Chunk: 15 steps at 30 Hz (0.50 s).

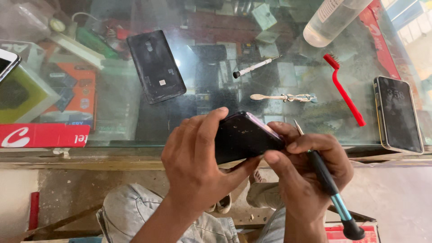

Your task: The person removes the back cover of a smartphone, then uses a precision screwdriver to pry and scrape adhesive residue from the phone's frame and back. The person repeatedly rotates the phone to access different edges and continues scraping until the end of the clip.

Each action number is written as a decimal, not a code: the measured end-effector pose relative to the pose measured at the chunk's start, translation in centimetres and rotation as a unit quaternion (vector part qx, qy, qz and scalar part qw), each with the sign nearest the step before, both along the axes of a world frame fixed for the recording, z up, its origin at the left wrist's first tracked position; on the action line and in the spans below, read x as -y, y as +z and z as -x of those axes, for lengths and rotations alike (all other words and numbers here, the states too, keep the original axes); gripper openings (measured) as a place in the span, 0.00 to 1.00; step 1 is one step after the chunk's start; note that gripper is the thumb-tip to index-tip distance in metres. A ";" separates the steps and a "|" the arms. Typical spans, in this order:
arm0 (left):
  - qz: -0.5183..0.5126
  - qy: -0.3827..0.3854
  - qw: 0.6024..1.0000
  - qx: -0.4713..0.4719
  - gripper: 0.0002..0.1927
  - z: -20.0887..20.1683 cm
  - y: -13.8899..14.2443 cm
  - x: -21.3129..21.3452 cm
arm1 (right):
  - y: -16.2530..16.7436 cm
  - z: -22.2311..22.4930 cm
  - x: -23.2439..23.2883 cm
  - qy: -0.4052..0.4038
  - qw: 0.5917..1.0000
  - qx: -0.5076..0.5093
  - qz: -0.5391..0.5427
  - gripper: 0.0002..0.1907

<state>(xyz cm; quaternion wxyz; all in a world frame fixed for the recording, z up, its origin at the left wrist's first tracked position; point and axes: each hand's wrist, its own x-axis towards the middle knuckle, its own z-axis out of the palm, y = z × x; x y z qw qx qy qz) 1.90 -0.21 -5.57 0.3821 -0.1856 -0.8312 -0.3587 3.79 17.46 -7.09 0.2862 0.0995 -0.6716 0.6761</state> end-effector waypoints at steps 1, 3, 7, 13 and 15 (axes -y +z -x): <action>-0.001 0.002 1.000 0.004 0.43 -0.1 0.3 -0.1 | 0.0 0.3 0.0 0.006 1.000 0.008 0.017 0.14; -0.065 -0.059 0.993 0.084 0.30 -0.8 1.0 0.1 | -0.4 0.9 -0.2 0.035 0.997 0.006 0.075 0.17; -0.195 -0.139 0.945 0.223 0.13 -1.3 2.3 1.0 | -1.4 2.1 -1.3 0.119 0.974 0.037 0.191 0.18; -0.239 -0.146 0.914 0.293 0.11 -1.2 3.5 1.9 | -2.2 2.6 -1.9 0.213 0.941 0.070 0.255 0.16; -0.252 -0.135 0.907 0.310 0.11 -1.2 3.7 2.0 | -2.3 2.8 -1.9 0.237 0.929 0.076 0.273 0.15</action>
